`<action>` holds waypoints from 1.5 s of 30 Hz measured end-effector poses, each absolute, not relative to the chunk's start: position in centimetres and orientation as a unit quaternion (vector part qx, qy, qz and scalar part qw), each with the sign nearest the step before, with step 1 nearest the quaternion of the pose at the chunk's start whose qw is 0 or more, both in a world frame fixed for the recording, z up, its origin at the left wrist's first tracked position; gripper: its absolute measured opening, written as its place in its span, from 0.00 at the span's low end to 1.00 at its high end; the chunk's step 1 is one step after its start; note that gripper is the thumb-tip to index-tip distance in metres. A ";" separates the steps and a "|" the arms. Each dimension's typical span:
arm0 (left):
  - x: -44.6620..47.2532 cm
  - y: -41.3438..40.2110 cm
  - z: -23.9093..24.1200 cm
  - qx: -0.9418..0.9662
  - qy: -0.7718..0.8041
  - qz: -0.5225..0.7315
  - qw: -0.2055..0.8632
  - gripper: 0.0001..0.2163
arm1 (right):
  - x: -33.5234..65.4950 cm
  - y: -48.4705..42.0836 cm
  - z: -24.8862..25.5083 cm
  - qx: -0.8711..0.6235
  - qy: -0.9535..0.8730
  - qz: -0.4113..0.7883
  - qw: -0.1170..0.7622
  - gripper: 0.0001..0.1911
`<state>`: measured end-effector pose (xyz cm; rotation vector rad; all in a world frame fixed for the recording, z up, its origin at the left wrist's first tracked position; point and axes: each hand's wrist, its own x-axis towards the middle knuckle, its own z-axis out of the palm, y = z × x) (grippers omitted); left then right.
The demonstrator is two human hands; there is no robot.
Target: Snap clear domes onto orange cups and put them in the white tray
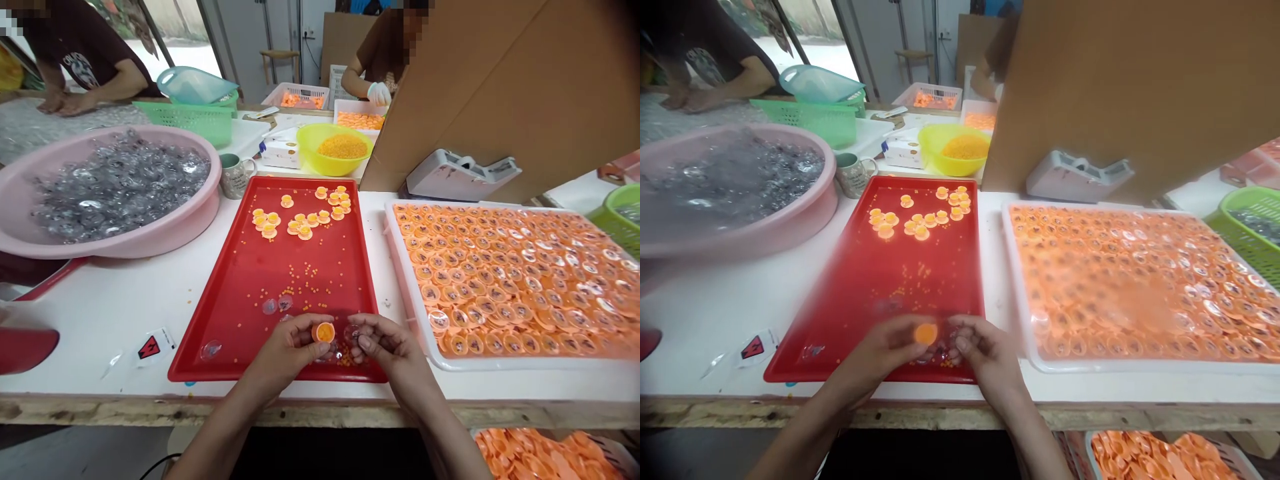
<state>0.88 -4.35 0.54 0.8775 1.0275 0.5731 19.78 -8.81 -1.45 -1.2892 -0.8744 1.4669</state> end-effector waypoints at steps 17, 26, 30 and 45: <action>1.8 -4.8 0.3 0.366 0.456 0.282 0.760 0.22 | 19.0 -8.7 -1.7 -0.536 -0.329 0.610 0.482 0.16; 1.7 -4.4 0.6 0.423 0.438 0.261 0.749 0.12 | 19.9 -8.4 -0.8 -0.543 -0.485 0.550 0.408 0.07; 1.6 -3.8 1.0 0.463 0.416 0.227 0.749 0.11 | 19.7 -8.2 -0.3 -0.522 -0.608 0.476 0.362 0.06; 2.2 -3.9 0.5 0.458 0.414 0.208 0.759 0.08 | 19.7 -8.2 -0.5 -0.542 -0.646 0.368 0.393 0.09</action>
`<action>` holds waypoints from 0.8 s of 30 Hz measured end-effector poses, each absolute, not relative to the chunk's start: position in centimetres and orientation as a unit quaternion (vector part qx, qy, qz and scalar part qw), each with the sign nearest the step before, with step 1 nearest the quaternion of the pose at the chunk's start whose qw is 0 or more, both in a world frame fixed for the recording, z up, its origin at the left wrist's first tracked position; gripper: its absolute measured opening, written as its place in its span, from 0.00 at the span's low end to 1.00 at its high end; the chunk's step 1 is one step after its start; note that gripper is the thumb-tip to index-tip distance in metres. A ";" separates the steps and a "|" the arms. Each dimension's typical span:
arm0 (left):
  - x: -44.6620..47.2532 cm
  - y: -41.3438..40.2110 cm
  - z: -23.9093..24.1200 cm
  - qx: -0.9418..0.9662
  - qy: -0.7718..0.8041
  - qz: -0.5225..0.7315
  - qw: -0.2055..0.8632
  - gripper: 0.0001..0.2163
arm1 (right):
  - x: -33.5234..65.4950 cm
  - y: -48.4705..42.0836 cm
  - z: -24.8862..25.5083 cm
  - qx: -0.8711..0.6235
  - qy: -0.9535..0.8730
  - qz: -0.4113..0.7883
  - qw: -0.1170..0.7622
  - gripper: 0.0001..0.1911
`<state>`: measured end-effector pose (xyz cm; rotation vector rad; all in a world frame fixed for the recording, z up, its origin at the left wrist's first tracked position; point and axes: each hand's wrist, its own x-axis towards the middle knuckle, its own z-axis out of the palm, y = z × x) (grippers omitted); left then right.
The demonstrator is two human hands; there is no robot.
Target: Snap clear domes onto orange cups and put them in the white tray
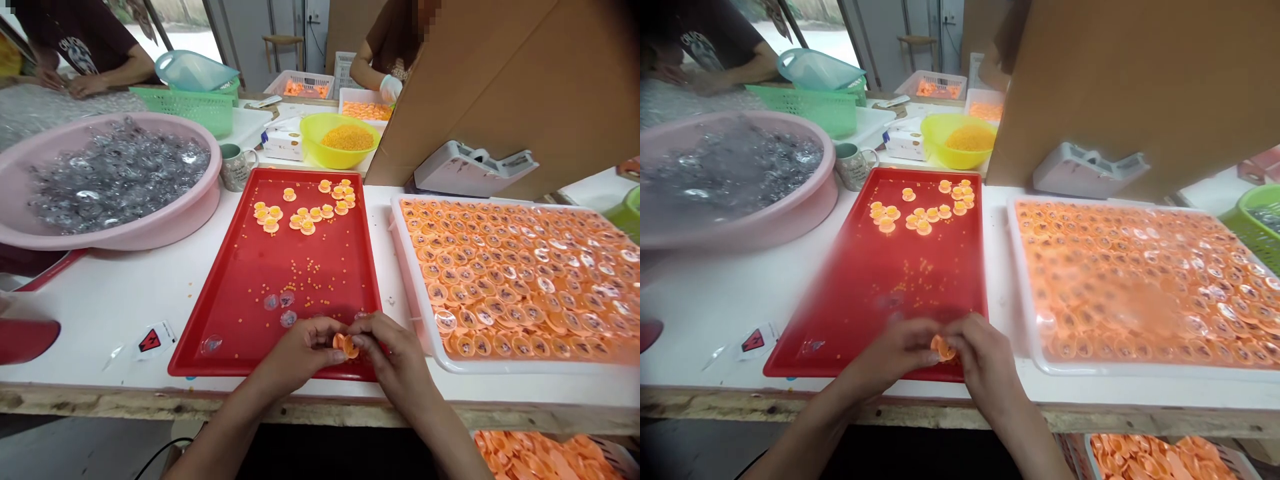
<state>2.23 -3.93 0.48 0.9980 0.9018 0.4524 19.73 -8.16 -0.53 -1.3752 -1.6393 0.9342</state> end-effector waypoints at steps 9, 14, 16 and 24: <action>2.9 -4.2 -0.1 0.302 0.383 0.247 0.837 0.10 | 19.9 -8.1 -2.3 -0.517 -0.357 0.601 0.494 0.09; 3.0 -4.1 -0.2 0.285 0.411 0.256 0.827 0.12 | 20.3 -8.3 -2.1 -0.532 -0.410 0.579 0.463 0.07; 3.2 -4.1 -0.2 0.297 0.422 0.256 0.817 0.12 | 20.1 -8.4 -2.0 -0.553 -0.447 0.540 0.450 0.06; 4.2 -4.8 -0.4 0.465 0.502 0.262 0.680 0.08 | 18.3 -9.3 -2.2 -0.588 -0.613 0.285 0.444 0.09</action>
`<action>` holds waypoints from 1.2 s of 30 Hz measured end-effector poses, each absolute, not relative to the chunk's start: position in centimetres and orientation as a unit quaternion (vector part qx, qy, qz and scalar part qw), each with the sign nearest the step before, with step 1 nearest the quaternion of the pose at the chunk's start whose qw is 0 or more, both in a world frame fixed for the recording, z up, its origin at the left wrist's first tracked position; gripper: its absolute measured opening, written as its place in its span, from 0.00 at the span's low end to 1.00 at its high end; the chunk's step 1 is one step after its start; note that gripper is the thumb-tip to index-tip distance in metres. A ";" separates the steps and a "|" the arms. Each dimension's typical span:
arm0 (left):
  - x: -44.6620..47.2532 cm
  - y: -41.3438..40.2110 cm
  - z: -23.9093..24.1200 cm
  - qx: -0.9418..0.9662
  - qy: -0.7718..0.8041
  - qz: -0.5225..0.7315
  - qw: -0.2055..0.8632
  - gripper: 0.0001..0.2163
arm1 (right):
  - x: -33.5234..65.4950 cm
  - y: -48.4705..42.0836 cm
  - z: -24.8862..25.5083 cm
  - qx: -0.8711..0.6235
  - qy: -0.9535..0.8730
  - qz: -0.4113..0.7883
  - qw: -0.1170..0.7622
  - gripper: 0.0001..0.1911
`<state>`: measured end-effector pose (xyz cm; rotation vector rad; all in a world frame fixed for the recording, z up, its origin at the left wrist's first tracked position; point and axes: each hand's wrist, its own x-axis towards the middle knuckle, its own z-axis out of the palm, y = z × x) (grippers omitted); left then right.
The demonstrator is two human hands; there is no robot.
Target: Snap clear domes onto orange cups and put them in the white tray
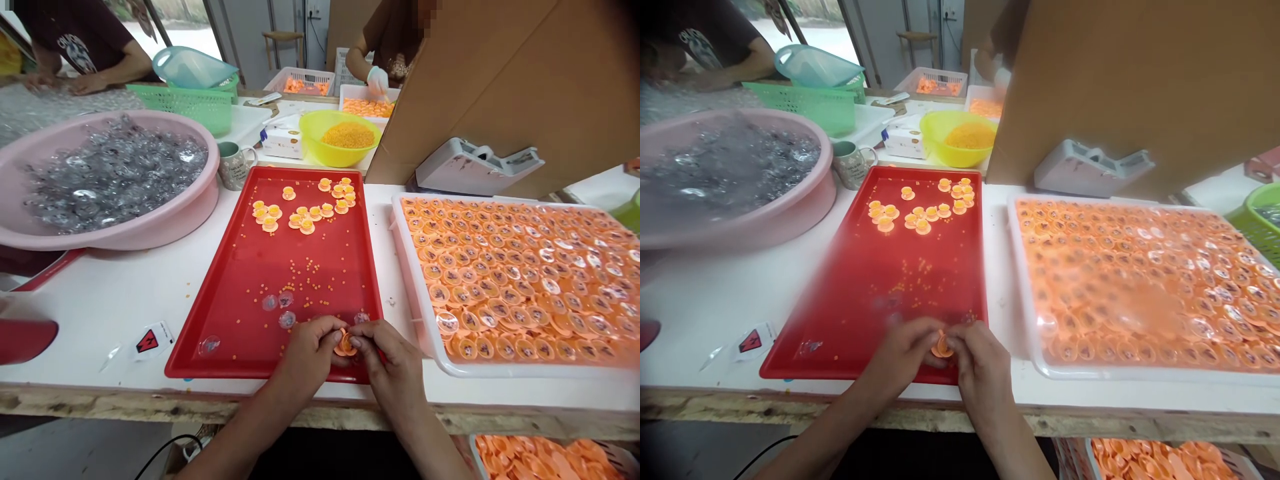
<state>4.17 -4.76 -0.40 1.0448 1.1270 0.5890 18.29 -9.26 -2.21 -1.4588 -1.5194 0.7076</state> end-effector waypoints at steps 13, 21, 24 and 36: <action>4.7 -5.0 -0.6 0.451 0.498 0.249 0.698 0.08 | 18.5 -9.3 -2.5 -0.590 -0.599 0.276 0.466 0.07; 4.3 -5.4 -0.3 0.483 0.463 0.259 0.697 0.15 | 17.3 -9.7 -3.2 -0.592 -0.637 0.191 0.455 0.11; 3.8 -5.8 -0.3 0.537 0.485 0.258 0.640 0.21 | 17.7 -9.8 -2.7 -0.571 -0.605 0.294 0.470 0.09; 3.2 -6.1 0.9 0.729 0.423 0.339 0.418 0.17 | 18.2 -11.0 -1.2 -0.547 -0.601 0.264 0.519 0.10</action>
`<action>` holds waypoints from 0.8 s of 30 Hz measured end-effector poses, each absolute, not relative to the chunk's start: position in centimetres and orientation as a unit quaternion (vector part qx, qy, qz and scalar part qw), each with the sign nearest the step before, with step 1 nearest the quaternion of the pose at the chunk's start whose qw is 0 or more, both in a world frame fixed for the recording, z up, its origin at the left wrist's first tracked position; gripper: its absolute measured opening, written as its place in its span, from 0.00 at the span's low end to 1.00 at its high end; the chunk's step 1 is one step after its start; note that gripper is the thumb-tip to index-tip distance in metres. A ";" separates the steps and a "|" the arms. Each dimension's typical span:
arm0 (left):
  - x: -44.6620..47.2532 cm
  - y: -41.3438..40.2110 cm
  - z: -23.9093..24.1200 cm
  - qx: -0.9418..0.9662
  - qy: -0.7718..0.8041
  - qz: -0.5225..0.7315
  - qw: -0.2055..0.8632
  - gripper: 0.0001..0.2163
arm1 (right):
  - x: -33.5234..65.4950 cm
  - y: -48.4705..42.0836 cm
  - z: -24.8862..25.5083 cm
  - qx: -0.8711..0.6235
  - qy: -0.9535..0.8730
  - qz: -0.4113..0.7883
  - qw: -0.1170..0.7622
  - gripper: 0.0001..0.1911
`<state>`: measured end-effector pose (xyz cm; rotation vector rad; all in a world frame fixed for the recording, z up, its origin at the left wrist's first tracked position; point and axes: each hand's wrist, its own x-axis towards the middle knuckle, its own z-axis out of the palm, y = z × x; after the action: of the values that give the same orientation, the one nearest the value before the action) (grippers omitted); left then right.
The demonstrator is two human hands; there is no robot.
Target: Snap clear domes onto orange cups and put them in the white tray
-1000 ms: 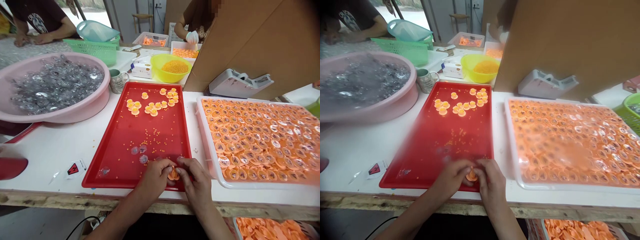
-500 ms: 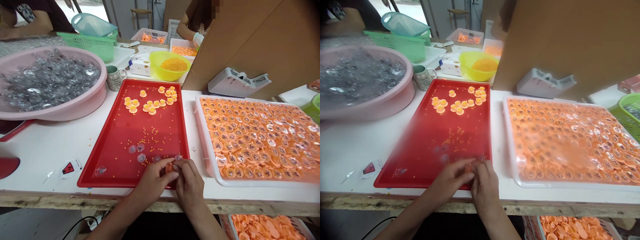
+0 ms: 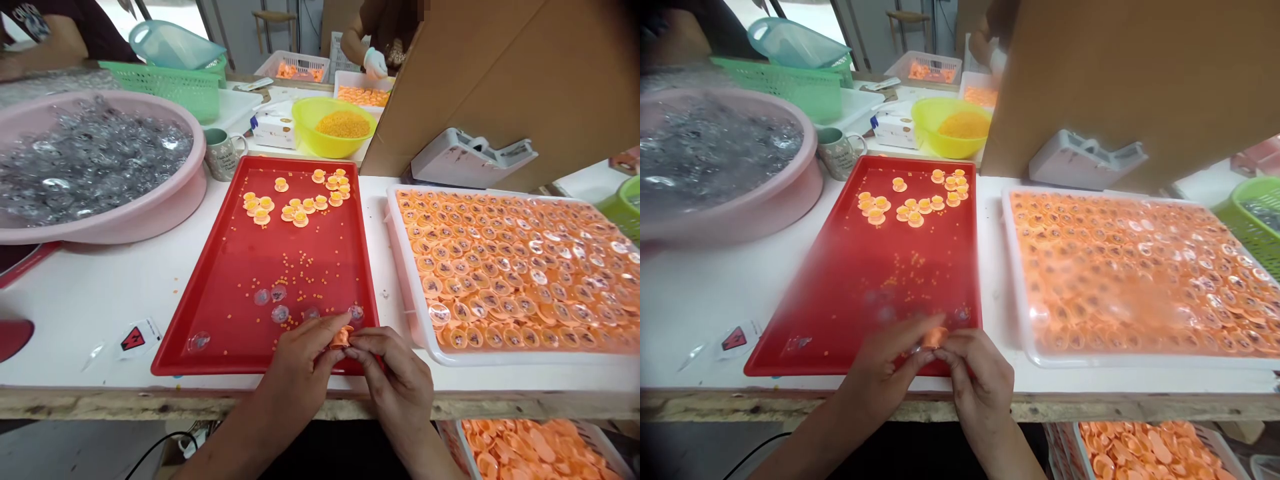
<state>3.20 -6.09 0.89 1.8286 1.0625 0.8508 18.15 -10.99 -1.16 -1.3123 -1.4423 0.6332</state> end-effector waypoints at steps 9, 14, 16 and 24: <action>3.6 -6.5 0.6 0.746 0.427 0.315 0.402 0.20 | 18.1 -11.0 -1.1 -0.569 -0.608 0.245 0.497 0.10; 3.7 -6.4 0.6 0.741 0.439 0.353 0.367 0.18 | 18.0 -10.9 -1.3 -0.581 -0.594 0.248 0.498 0.09; 3.7 -6.5 0.6 0.741 0.434 0.367 0.359 0.18 | 18.1 -11.0 -1.3 -0.573 -0.616 0.211 0.497 0.10; 4.0 -6.5 0.3 0.732 0.442 0.325 0.405 0.20 | 18.5 -10.9 -1.1 -0.590 -0.585 0.257 0.494 0.09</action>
<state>3.99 -6.51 0.26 1.8464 1.1149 0.8214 18.48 -10.86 -1.08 -1.4310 -1.4178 0.6233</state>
